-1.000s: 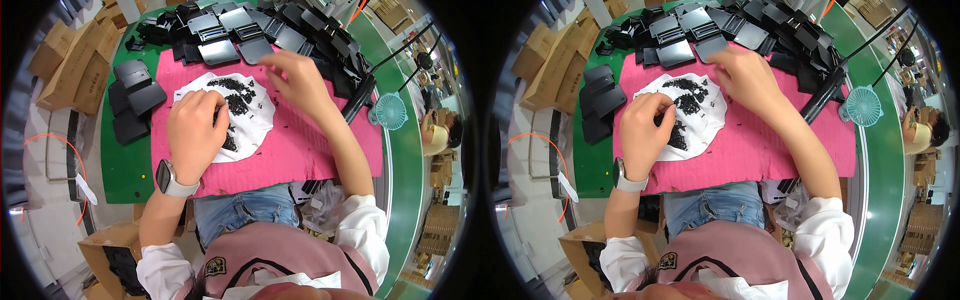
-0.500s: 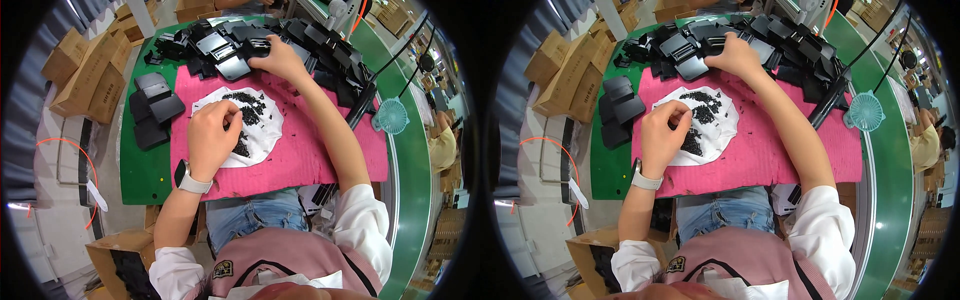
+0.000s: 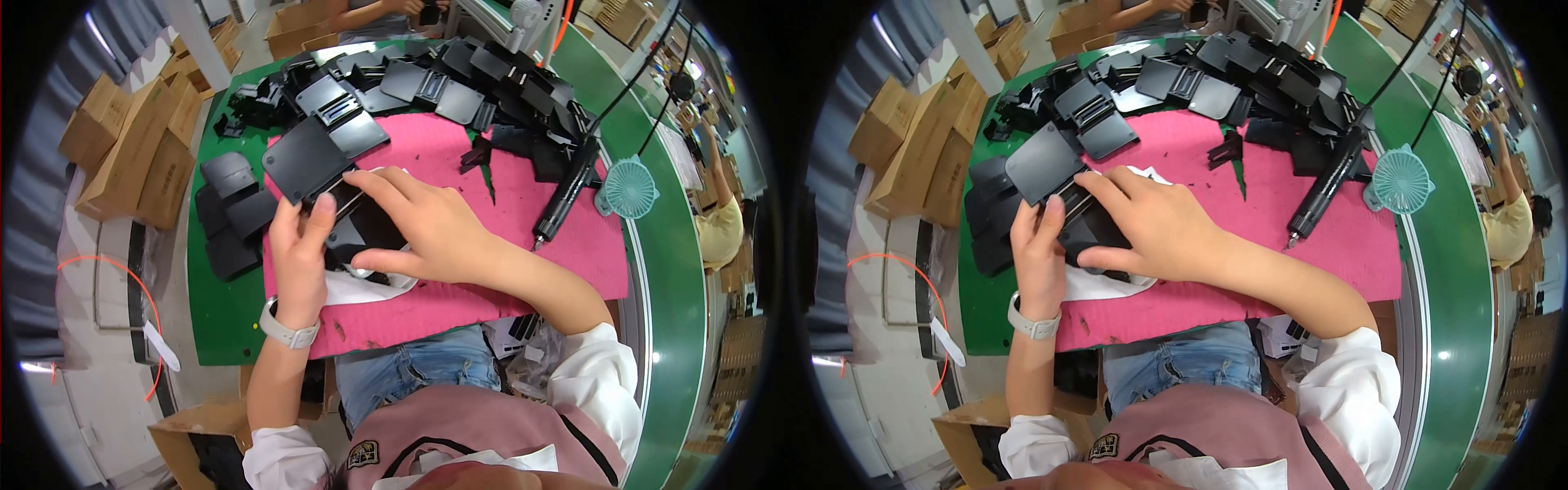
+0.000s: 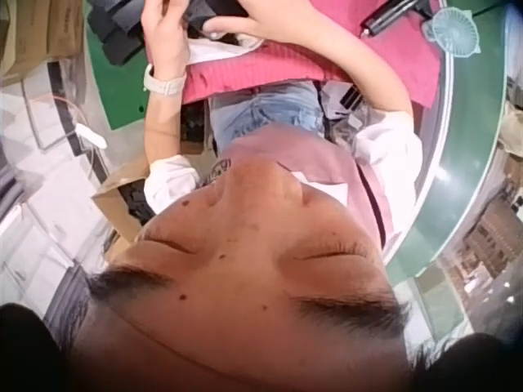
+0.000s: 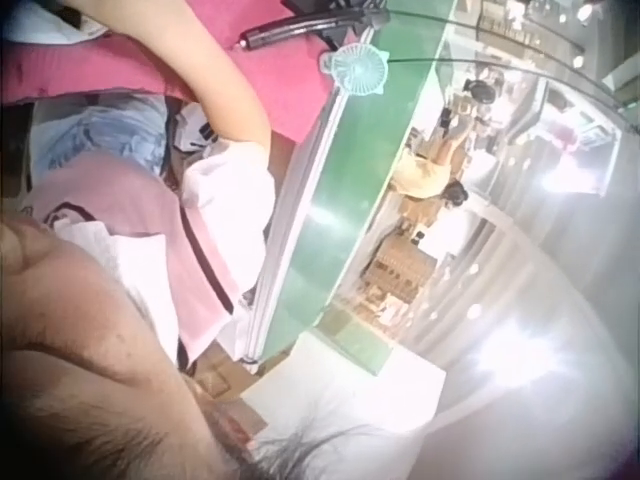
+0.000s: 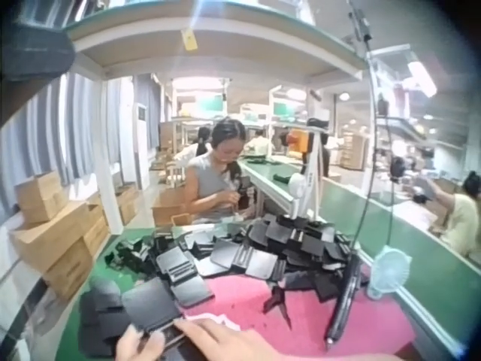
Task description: Assemble black plastic components using an electric screwdriver.
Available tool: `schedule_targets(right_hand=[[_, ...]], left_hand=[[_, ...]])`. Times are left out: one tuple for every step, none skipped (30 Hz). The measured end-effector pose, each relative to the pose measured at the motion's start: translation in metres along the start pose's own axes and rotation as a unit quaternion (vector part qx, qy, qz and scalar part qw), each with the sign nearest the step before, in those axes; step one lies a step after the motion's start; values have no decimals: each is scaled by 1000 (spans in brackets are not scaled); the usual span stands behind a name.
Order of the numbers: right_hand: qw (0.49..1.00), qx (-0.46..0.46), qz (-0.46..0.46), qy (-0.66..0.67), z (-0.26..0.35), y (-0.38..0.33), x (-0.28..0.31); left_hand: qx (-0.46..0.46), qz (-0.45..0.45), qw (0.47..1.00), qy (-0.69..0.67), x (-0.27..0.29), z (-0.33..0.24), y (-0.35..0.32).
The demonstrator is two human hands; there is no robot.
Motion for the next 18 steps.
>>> schedule_targets(right_hand=[[1000,-7,-5,27,-10,0,3],[1000,-20,-17,-16,-20,0,12],[997,-33,-27,-58,-31,-1,21],[985,-47,-49,-157,-45,-3,31],[967,-53,-81,-236,-66,-3,45],[946,-84,-106,-296,-84,-3,60],[919,-172,-65,-348,-117,-7,70],[898,-216,-30,-383,-143,-13,77],[881,-260,27,-393,-169,-21,81],[897,-259,48,-356,-178,-25,78],[910,-258,68,-317,-184,-28,74],[910,-258,68,-318,-190,-32,71],[922,-241,62,-298,-191,-33,66],[932,-224,54,-278,-192,-33,64],[933,-223,55,-278,-195,-34,64],[934,-218,55,-277,-192,-31,64],[936,-213,55,-276,-189,-29,63],[936,-212,56,-274,-190,-31,63]], left_hand=[[34,-6,999,-35,3,3,-1],[31,-14,999,-32,3,2,-2],[28,-22,999,-29,3,1,-3],[29,-19,999,-30,4,-1,-4],[32,-16,999,-15,4,-2,-5],[34,-14,999,0,3,-4,-5],[35,-11,999,-3,1,-3,-4],[39,-12,999,4,0,-2,-4],[42,-10,999,9,-2,-1,-2],[43,-11,999,8,-3,-1,-2],[47,-12,999,12,-5,-2,-1],[52,-14,998,15,-6,-2,-1],[52,-16,998,16,-5,-1,-1],[59,-11,998,24,-5,0,-1],[66,-5,997,32,-6,1,-1],[68,-7,997,34,-4,2,-2],[71,-3,997,33,-2,4,-2],[73,1,997,33,-1,6,-2]])
Point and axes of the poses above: each hand's wrist, its own y-axis towards the middle knuckle, its own x-axis out of the back of the hand, z = x × y, the point moved 6 cm from there along y, towards the middle knuckle, and after that the axes turned 1 degree about z, right-handed, at the moved point
